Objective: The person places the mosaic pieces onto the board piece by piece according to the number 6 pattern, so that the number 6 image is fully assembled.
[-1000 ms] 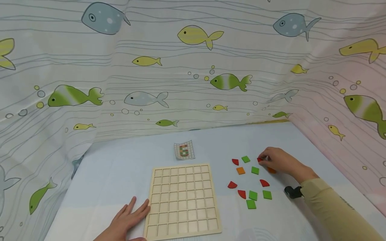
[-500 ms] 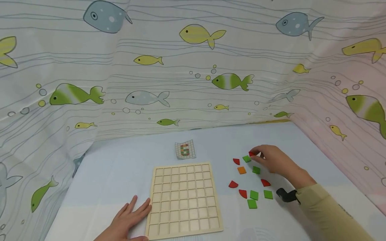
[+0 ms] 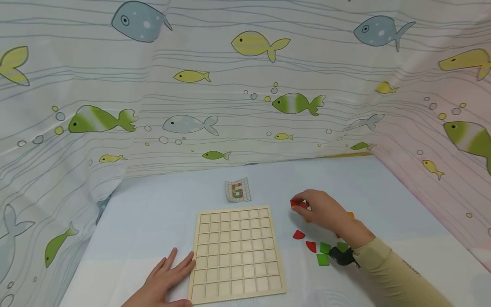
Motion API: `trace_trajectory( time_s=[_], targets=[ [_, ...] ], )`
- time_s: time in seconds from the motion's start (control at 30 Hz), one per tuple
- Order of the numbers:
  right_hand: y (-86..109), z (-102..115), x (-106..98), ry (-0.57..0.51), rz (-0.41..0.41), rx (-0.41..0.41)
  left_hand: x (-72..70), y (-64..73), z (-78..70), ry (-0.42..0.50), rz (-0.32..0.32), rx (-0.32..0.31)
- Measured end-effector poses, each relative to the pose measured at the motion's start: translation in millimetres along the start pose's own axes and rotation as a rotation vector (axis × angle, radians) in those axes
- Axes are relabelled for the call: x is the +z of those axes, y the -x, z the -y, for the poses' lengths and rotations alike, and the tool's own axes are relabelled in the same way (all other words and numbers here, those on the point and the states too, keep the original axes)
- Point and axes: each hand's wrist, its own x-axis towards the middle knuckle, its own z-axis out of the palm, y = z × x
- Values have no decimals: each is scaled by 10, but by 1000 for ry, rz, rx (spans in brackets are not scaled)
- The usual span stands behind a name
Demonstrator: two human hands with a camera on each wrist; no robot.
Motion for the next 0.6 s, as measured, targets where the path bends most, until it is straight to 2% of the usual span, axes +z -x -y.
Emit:
trace_trajectory(
  time_s=[0.23, 0.43, 0.6],
  targets=[
    [-94, 201, 214, 21, 8, -36, -3, 2, -14, -2, 1, -3],
    [-133, 346, 338, 16, 34, -67, 1, 6, -20, 50, 34, -43],
    [-157, 443, 423, 3, 58, -108, -3, -1, -20, 53, 25, -54]
  ],
)
